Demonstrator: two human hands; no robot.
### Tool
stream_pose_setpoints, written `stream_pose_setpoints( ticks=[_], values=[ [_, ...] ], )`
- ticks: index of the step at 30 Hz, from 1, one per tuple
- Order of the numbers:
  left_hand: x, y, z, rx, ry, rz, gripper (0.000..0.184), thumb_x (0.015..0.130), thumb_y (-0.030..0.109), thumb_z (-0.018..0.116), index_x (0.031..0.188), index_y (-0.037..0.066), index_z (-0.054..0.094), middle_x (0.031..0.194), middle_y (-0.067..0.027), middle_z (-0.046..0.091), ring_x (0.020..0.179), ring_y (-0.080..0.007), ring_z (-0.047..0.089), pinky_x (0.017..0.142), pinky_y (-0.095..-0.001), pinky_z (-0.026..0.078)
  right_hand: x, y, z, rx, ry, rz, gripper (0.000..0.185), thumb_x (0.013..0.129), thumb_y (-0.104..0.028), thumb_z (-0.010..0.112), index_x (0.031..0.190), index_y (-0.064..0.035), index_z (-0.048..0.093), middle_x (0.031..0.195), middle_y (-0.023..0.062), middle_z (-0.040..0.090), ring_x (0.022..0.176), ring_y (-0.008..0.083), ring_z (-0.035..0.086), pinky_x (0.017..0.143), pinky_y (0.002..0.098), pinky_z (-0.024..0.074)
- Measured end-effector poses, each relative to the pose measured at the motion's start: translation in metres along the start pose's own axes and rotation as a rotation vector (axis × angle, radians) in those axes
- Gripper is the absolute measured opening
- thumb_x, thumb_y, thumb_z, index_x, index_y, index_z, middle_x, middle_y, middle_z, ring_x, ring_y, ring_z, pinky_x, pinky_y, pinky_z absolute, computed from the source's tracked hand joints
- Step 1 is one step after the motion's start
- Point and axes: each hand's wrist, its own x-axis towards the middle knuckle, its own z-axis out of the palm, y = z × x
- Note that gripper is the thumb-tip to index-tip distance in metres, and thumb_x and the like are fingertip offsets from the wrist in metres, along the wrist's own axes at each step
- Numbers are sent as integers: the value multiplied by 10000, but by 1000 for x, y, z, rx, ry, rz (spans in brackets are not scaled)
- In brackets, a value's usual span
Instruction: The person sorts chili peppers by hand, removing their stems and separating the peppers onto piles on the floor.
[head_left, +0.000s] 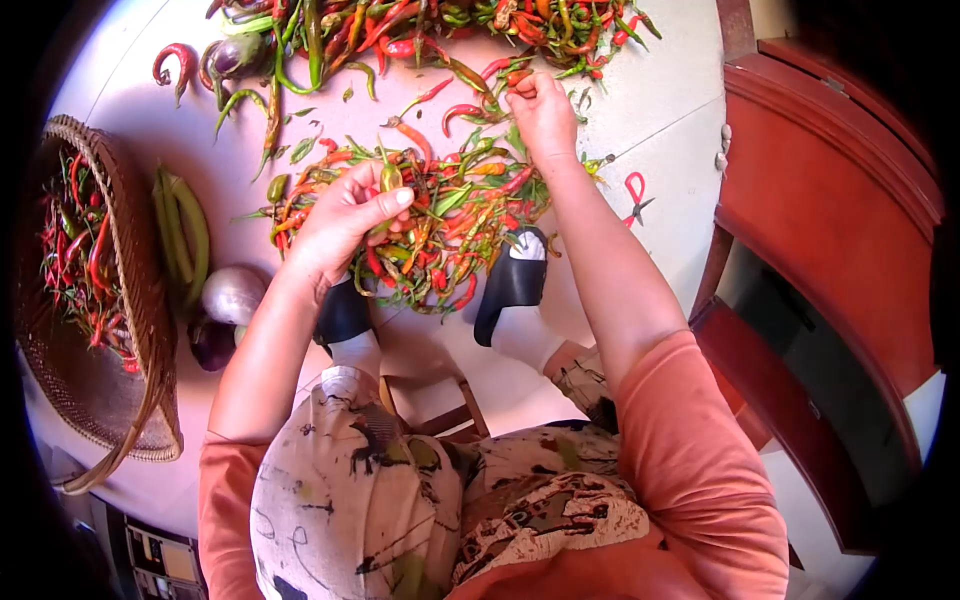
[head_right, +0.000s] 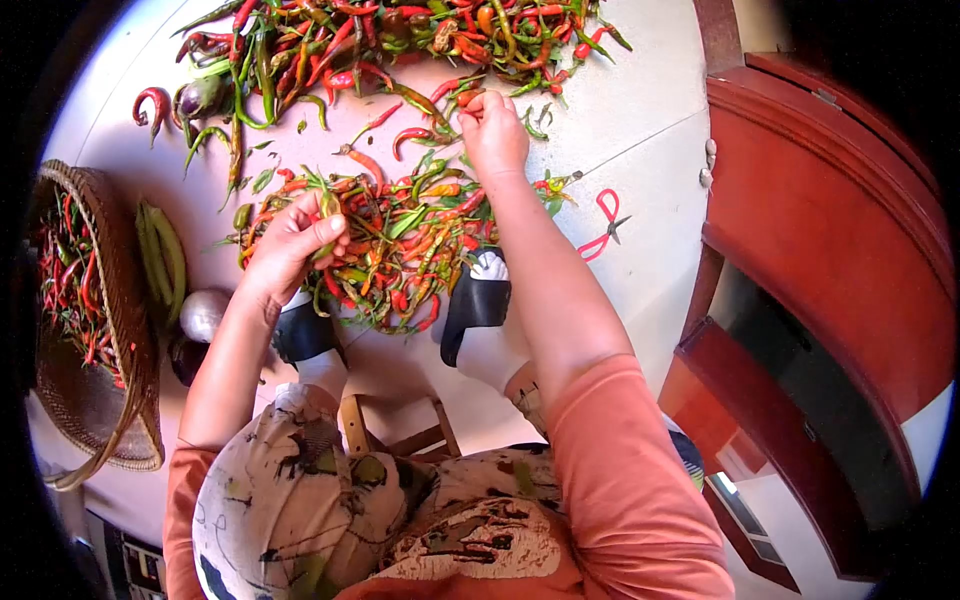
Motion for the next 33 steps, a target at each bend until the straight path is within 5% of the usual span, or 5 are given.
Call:
stream_pose_setpoints(
  ticks=[9,11,14,20,33],
  values=[
    [19,2,10,-260,-11,-16,298,865,165,591,1111,0,556,988,-108,635,834,-178,635,721,-288,532,-61,-28,-42,-12,17,46,163,767,-135,619,920,-80,618,806,61,618,707,194,599,660,323,488],
    [21,1,14,-286,-62,18,389,877,156,562,1215,-21,486,1158,-167,575,1015,-235,599,882,-353,502,-72,-35,-30,725,-157,319,191,792,-102,627,968,-30,613,805,17,609,705,102,567,637,265,471],
    [26,-1,16,-457,-27,43,401,888,143,540,1239,-28,451,1161,-165,566,1041,-240,580,908,-377,484,-85,-81,-31,946,-443,266,197,808,-76,632,979,20,612,811,-13,597,734,48,538,647,216,454],
    [23,4,-10,-347,-11,100,320,894,147,538,1168,-17,512,949,-122,626,777,-166,624,716,-315,549,0,-42,-11,50,117,-333,176,800,-111,582,964,-97,646,990,111,602,857,276,607,771,330,487],
    [13,-1,-9,-360,-40,65,261,891,140,542,1101,-15,537,923,-115,619,763,-164,615,696,-293,539,-26,-39,-43,-323,25,-42,188,792,-266,613,953,-178,654,863,79,632,740,270,626,662,380,493]
  ],
)
